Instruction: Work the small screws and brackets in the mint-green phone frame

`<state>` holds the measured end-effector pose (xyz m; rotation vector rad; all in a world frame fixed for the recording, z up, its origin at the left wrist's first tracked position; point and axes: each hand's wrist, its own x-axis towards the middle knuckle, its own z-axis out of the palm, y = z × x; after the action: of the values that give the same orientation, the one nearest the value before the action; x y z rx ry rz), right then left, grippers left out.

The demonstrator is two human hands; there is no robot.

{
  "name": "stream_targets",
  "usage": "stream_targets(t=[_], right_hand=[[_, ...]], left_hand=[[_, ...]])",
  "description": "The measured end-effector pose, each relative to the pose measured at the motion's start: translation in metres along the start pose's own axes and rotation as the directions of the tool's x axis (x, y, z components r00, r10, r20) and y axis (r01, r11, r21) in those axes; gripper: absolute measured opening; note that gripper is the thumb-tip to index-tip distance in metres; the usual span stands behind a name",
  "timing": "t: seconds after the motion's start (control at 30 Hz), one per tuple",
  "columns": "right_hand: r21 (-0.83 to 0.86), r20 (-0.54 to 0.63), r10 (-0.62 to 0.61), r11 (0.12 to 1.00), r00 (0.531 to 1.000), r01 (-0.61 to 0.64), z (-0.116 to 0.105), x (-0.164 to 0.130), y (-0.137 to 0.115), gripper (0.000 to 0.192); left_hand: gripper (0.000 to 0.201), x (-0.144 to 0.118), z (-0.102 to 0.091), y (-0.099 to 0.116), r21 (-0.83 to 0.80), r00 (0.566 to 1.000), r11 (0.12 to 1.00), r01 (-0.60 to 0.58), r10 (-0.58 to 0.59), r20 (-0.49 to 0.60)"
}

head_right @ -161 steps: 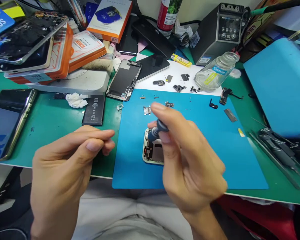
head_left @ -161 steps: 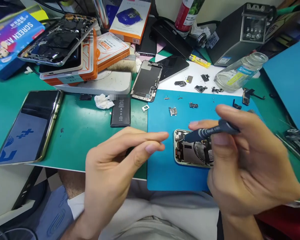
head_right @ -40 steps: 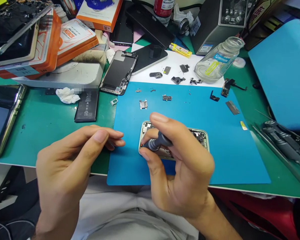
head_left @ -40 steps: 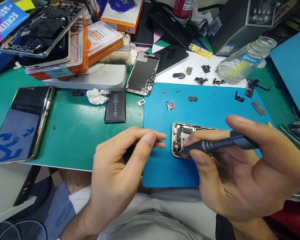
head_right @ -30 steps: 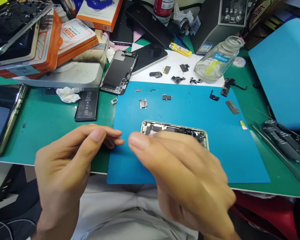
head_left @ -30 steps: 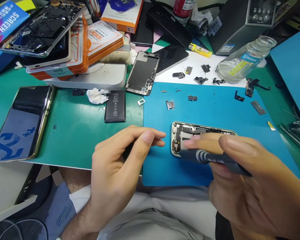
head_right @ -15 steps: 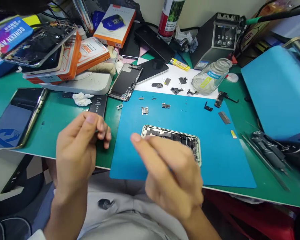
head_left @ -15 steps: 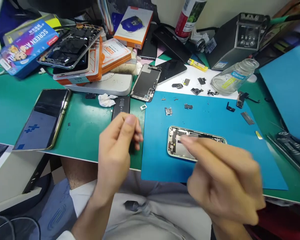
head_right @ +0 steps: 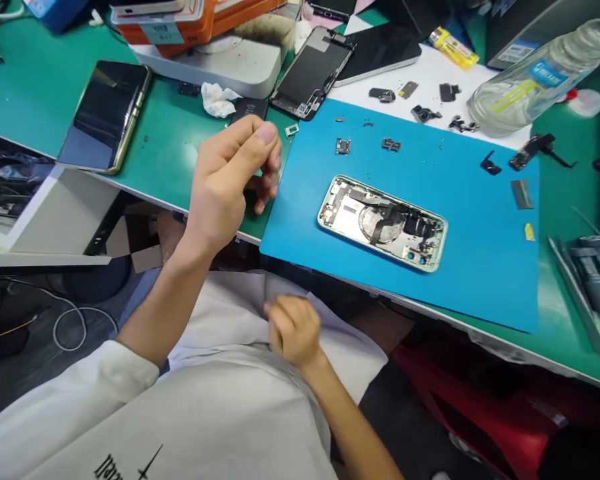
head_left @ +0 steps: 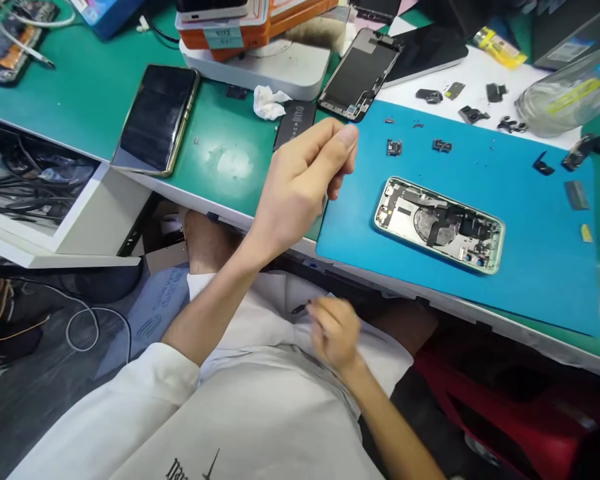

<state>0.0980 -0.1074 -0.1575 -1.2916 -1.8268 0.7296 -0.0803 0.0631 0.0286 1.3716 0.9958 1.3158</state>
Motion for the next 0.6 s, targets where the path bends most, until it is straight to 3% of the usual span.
stream_targets(t=[0.1,0.17,0.37,0.47,0.6], right_hand=[[-0.184,0.162,0.07,0.982,0.984,-0.04,0.045,-0.043,0.035,0.043],[-0.279,0.263,0.123,0.959,0.957,-0.046,0.057,-0.068,0.054,0.044],[-0.513,0.429,0.276,0.858,0.86,-0.019,0.041,-0.123,0.082,0.04],[-0.58,0.488,0.293,0.813,0.822,0.055,0.04,-0.126,0.087,0.04],[-0.611,0.532,0.285,0.781,0.797,0.129,0.05,-0.112,0.095,0.042]], left_hand=[[0.04,0.001,-0.002,-0.001,-0.026,0.999,1.0,0.008,-0.007,0.035],[0.039,0.002,-0.003,-0.001,-0.05,0.999,0.999,0.007,-0.005,0.048],[0.039,0.006,-0.002,-0.004,-0.081,1.0,0.997,0.013,-0.011,0.016],[0.038,0.003,-0.002,-0.002,-0.079,0.999,0.996,0.047,-0.047,-0.006],[0.039,-0.004,-0.003,-0.007,-0.089,1.0,0.996,0.005,-0.007,-0.019]])
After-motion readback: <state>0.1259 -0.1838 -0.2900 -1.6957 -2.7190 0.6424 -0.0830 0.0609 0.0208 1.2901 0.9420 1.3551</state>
